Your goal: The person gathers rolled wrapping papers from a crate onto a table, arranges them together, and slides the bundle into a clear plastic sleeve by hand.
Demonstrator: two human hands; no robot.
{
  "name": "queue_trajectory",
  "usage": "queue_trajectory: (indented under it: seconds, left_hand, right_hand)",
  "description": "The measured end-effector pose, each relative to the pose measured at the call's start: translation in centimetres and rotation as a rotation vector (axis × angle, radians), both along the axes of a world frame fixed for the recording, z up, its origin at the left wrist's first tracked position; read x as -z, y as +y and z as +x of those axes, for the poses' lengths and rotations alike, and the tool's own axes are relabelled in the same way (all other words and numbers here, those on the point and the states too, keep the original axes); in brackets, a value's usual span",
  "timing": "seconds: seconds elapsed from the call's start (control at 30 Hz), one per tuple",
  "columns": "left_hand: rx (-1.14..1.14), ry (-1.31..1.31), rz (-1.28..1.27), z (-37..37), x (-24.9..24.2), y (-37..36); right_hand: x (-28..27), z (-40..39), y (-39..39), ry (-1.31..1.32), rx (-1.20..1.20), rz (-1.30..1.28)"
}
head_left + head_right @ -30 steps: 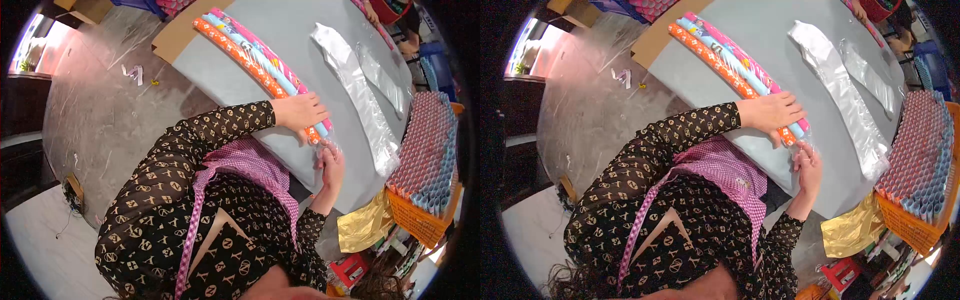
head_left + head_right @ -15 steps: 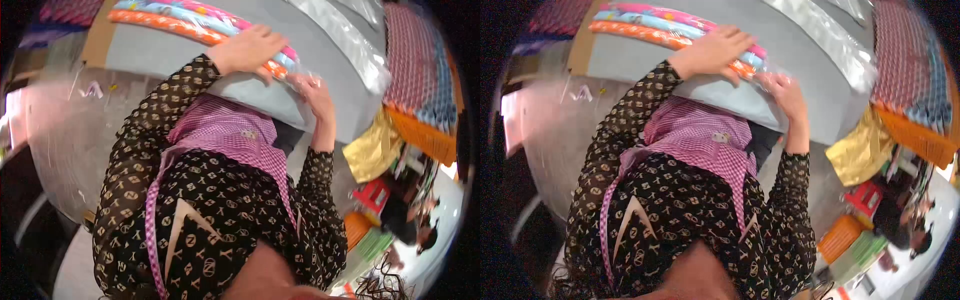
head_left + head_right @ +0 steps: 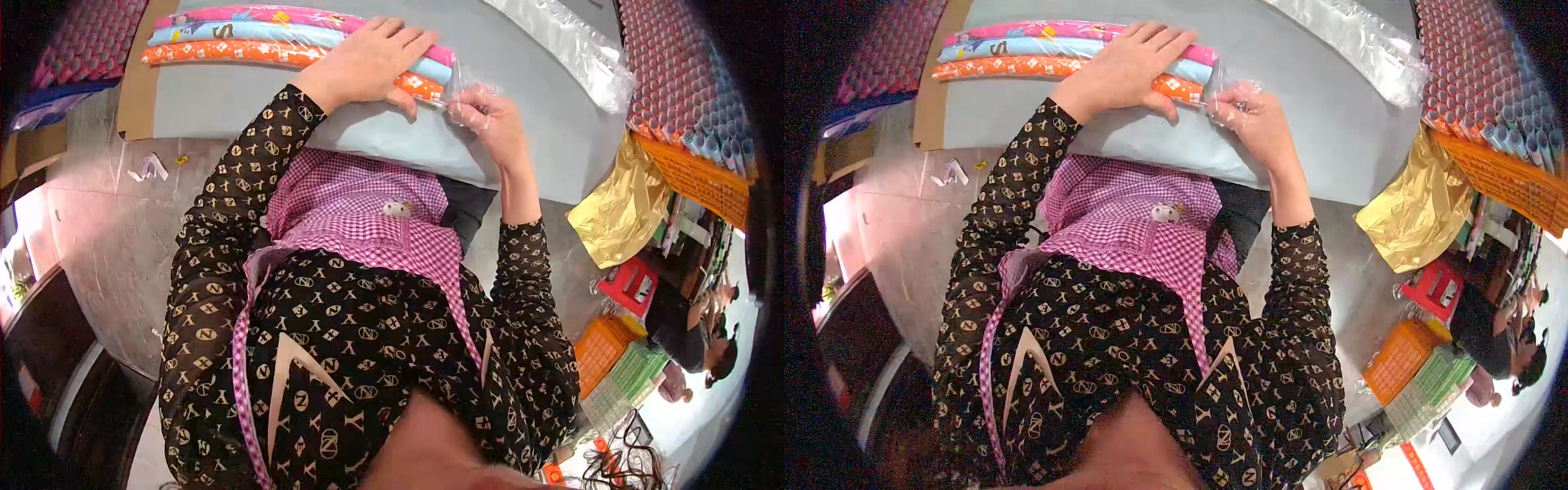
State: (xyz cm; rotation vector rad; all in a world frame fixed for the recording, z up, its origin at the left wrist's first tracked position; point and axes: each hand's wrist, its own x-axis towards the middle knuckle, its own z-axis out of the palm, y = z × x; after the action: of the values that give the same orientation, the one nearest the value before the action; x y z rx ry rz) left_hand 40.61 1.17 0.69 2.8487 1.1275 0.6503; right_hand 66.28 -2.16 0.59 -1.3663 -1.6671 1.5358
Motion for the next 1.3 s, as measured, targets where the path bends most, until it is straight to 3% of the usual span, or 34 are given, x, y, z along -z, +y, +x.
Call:
queue_trajectory:
  seconds: [0.07,0.17,0.3,0.37,0.47,0.57,0.8,1.03,1.1,1.3]
  left_hand:
    - [0.010,-0.031,-0.003,-0.1,-0.1,0.0]
    - [0.039,-0.056,-0.084,-0.2,-0.6,0.2]
    - [-0.003,0.053,-0.300,-0.4,-1.9,0.0]
    - [0.022,0.001,-0.150,-0.5,-0.7,0.2]
    - [-0.017,-0.003,-0.108,-0.5,-1.1,-0.6]
    - [-0.003,-0.036,-0.122,-0.6,-1.3,-0.4]
    - [-0.011,-0.083,-0.038,-0.7,-0.3,-0.5]
    - [-0.022,-0.122,0.036,-0.6,0.4,-0.6]
    - [-0.024,-0.120,0.026,-0.7,0.3,-0.6]
    - [-0.056,-0.060,0.052,-0.6,-0.4,-1.5]
  right_hand:
    - [-0.6,-0.4,-0.5,0.059,0.014,0.210]
    - [-0.7,-0.7,-0.4,0.045,0.001,0.268]
    - [0.1,-0.4,-0.5,-0.014,0.048,0.054]
    - [-1.7,-1.8,-0.7,-0.206,0.074,0.012]
    - [-1.4,-2.0,-0.9,-0.066,0.057,0.079]
    - [-2.4,-2.5,-0.6,-0.052,0.094,-0.067]
    - [-2.4,-2.3,0.4,-0.300,-0.017,-0.095]
    - [-2.8,-2.6,0.4,-0.208,-0.020,-0.220]
    - [-3.0,-2.9,0.4,-0.150,0.084,-0.262]
    - [-2.7,-3.6,-0.1,-0.188,0.126,-0.216]
